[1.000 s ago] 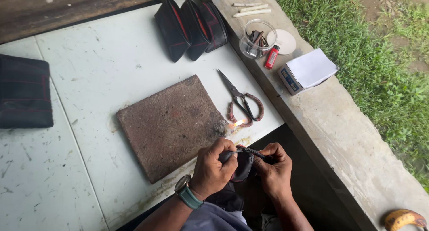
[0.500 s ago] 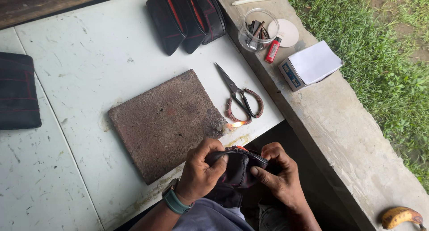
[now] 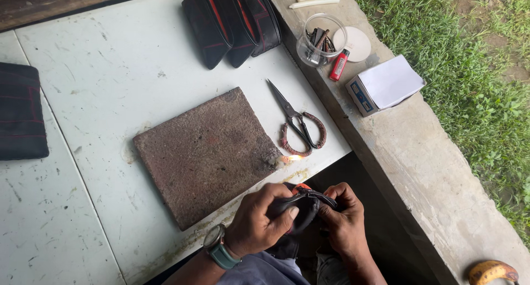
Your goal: The person hand-sews black pouches with red stitching on a white workbench. They repeatedly stitch the edges, turn the pouches inside out, and use a lighter to melt the thread ends. Finished pouches are stacked on the table.
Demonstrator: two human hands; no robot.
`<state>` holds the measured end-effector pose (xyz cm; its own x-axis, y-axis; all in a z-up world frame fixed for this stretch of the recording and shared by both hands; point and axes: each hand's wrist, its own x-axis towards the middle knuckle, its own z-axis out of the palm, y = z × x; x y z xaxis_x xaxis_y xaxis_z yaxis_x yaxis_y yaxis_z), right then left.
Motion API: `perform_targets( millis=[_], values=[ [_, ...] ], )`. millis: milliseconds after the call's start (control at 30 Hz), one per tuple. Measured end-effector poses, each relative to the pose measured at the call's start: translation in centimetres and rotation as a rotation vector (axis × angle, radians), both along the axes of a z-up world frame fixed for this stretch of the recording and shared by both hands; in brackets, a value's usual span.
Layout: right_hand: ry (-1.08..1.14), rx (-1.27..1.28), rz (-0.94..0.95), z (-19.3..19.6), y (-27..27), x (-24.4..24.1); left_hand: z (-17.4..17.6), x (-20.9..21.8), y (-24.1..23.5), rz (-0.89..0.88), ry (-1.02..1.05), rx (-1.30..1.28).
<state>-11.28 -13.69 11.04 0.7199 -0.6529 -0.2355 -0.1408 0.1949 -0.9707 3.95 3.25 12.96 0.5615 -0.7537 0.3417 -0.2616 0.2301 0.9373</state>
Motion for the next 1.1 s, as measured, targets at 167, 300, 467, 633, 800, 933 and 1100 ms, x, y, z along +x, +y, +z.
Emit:
perform_targets(
  millis=[167,300,467,633,800,933,1100],
  values=[
    [0.103,-0.04,-0.058,0.3,0.1,0.8,-1.5,0.1,-1.6,0.132,0.305,0.004],
    [0.096,-0.026,-0.093,0.7,-0.4,2.0,-2.3,0.7,-2.6,0.173,0.217,-0.035],
    [0.165,-0.055,-0.128,1.7,-0.9,2.8,-3.2,1.4,-3.7,0.174,0.224,-0.081],
    [0.268,-0.105,-0.13,2.7,-1.0,3.2,-4.1,1.4,-4.3,0.172,0.328,-0.031],
    [0.272,-0.164,-0.098,3.0,-1.1,3.9,-4.8,1.4,-4.1,0.169,0.352,-0.022],
    [0.295,-0.165,-0.091,3.1,-1.0,4.1,-5.0,1.4,-3.9,0.171,0.368,-0.02],
    [0.303,-0.14,-0.095,2.9,-1.1,4.1,-5.1,1.5,-3.8,0.167,0.39,-0.027]
  ],
)
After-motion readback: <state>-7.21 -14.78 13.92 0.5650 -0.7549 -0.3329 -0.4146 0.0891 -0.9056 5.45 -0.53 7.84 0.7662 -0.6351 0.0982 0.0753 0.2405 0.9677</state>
